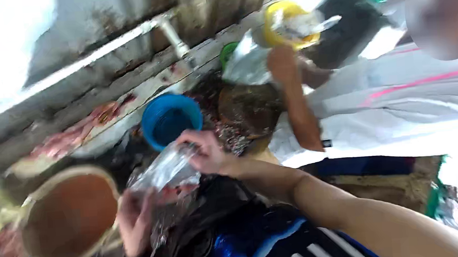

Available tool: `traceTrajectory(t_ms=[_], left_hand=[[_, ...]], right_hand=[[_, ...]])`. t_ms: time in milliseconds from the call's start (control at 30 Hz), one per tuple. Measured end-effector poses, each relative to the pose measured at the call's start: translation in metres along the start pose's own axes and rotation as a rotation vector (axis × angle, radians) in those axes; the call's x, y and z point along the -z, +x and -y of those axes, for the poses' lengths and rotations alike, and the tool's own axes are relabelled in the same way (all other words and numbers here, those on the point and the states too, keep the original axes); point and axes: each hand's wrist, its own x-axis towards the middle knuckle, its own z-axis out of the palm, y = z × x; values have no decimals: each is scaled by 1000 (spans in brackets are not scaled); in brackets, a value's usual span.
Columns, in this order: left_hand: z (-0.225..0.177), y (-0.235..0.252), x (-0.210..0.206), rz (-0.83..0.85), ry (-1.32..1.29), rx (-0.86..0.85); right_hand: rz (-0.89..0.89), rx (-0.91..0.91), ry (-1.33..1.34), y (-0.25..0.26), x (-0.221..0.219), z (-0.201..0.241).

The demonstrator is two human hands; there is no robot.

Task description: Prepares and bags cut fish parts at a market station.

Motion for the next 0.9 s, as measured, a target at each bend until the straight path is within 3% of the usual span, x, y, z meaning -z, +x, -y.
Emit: traceTrajectory(t_ms=[100, 200, 300, 400, 467, 567, 633, 700, 800, 900], left_hand=[[7, 25, -27, 119, -53, -7], [22, 32, -56, 300, 55, -30], [44, 50, -78, 269, 203, -112], [73, 67, -97, 212, 478, -211], [89, 77, -111, 431, 697, -233], [94, 95, -134, 774, 1183, -7], [78, 99, -142, 690, 1243, -15], [51, 105, -133, 463, 1129, -127], [22, 124, -89, 136, 915, -296], [-27, 141, -54, -48, 853, -518]], right_hand=[[-13, -63, -69, -6, -3, -17], [163, -224, -58, -21, -4, -17], [309, -222, -287, -34, 15, -20], [127, -212, -561, -59, 44, -35], [40, -293, -700, -77, 60, -56], [213, -678, -810, -101, 75, -89], [289, -866, -812, -120, 81, -90], [335, -919, -805, -135, 82, -88], [346, -826, -753, -141, 55, -95], [401, -619, -655, -132, 20, -80]])
